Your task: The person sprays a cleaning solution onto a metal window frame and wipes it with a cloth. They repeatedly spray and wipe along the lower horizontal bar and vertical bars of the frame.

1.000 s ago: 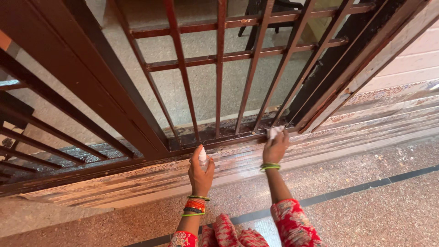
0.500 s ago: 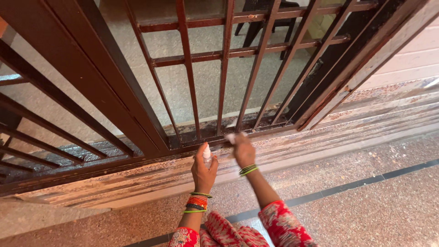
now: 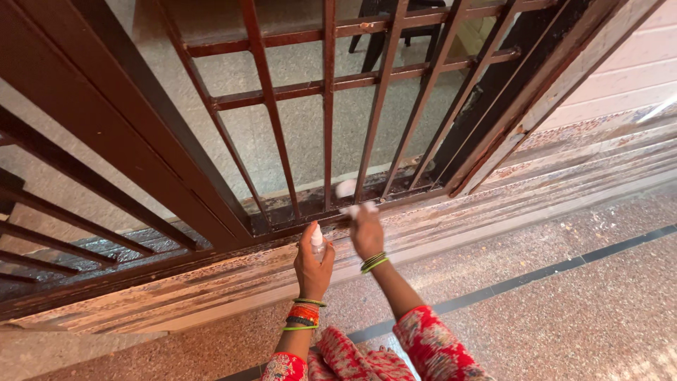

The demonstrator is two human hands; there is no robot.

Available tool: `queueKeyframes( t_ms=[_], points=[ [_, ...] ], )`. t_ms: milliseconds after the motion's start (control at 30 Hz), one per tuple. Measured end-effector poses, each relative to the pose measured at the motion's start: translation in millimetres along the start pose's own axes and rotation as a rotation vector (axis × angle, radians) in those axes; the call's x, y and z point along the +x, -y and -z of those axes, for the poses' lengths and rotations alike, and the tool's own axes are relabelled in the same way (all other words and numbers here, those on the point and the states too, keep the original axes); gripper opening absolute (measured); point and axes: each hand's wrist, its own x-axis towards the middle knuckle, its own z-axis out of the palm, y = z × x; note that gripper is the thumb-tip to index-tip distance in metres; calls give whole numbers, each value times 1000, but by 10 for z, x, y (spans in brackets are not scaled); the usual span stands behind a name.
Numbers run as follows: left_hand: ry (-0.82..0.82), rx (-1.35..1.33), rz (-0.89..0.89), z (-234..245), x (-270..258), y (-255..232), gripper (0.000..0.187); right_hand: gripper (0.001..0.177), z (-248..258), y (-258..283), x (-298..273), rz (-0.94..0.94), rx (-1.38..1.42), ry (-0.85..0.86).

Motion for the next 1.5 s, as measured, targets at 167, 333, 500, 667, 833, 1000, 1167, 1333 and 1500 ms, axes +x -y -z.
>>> queueKeyframes(
  t_ms=[167, 333, 500, 667, 833, 1000, 1167, 1333, 1500],
  points=[
    [7, 22, 12, -13, 57, -24, 60, 44, 117, -276, 25, -286, 176, -42],
    [-18, 40, 60, 151, 29, 109, 60, 29, 644, -762, 252, -401, -269, -100],
    [-42, 40, 52, 234, 2, 126, 60, 19, 687, -366, 394, -476, -376, -40],
    [6, 14, 51, 173, 18, 75, 60, 30, 453, 115, 160, -35, -156, -51],
    [-8, 18, -29, 222, 18, -24, 60, 26, 362, -183, 168, -122, -213, 56],
    [-50, 36, 23, 593, -60, 56, 59, 30, 493, -730, 301, -585, 204, -327],
    [-92, 75, 107, 940, -167, 226, 61, 27, 323, -409, 228, -235, -356, -94],
    [-92, 89, 71, 1008, -220, 285, 61, 27, -163, 589, -18, -30, -228, 90],
    [-73, 126, -6, 967, -121, 200, 61, 58, -114, 1336, -143, 113, -18, 328]
  ],
)
